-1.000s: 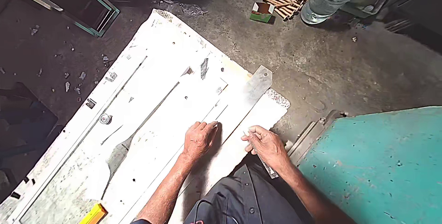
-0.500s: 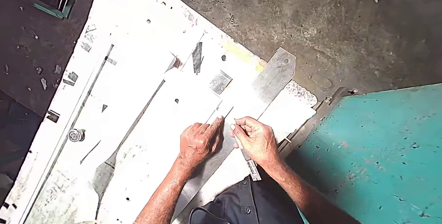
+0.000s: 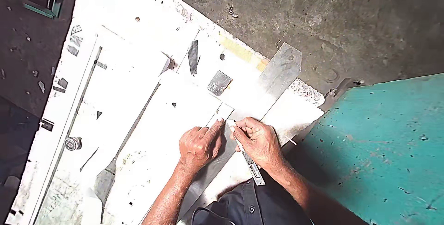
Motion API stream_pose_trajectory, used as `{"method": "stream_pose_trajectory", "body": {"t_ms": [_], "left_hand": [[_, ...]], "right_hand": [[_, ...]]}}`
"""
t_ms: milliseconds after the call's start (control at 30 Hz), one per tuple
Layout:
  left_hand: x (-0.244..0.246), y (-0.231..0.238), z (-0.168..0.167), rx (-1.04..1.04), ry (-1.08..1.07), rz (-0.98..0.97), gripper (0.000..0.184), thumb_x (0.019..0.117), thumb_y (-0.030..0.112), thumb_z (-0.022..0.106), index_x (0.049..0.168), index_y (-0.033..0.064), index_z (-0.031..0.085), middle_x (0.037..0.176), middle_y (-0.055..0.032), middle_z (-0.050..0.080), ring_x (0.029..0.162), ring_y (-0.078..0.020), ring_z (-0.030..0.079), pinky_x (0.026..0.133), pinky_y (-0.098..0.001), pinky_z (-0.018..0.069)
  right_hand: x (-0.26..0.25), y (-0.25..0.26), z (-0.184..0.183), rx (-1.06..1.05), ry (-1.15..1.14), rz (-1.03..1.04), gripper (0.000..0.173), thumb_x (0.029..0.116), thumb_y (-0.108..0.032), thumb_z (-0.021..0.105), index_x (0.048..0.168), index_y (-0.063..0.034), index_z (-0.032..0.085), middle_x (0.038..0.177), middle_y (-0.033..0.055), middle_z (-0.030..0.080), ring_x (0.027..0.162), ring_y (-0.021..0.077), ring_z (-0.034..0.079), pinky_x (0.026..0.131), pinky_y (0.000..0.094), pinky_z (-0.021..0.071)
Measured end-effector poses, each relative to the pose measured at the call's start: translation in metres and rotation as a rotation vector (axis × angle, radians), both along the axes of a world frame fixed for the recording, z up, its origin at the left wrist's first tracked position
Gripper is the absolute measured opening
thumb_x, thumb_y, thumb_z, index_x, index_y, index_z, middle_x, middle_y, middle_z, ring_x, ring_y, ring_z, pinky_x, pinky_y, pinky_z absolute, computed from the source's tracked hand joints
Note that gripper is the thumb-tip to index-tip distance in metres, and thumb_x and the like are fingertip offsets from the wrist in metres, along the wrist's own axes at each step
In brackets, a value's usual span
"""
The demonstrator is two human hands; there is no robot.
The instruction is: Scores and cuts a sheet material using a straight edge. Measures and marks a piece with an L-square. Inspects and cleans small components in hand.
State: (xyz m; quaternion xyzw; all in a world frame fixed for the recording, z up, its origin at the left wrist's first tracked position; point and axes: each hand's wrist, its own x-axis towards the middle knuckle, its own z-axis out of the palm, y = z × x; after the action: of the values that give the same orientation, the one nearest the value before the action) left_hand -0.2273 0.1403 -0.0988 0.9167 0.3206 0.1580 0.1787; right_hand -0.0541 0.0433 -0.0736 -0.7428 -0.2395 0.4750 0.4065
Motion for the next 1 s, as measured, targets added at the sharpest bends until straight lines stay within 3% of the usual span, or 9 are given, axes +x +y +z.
{"method": "stream_pose_trajectory", "body": {"t_ms": [1000], "left_hand": [[0.0007,0.0046,0.0018,-0.008,0.075,-0.100,0.034,0.0984,0.028,0.058,0.128,0.0255,0.075,0.066,-0.0003,0.066,0.057,-0.0179,0.060,0.053,-0.0337,0.0453]], "right_hand": [[-0.0011,-0.0003,-0.0022,0.006,0.028,-0.023,0.014,0.0978,-0.020,0.070,0.101,-0.0072,0.072,0.079,-0.0036,0.076,0.059,0.0083,0.071,0.050,0.0234,0.0617]]}}
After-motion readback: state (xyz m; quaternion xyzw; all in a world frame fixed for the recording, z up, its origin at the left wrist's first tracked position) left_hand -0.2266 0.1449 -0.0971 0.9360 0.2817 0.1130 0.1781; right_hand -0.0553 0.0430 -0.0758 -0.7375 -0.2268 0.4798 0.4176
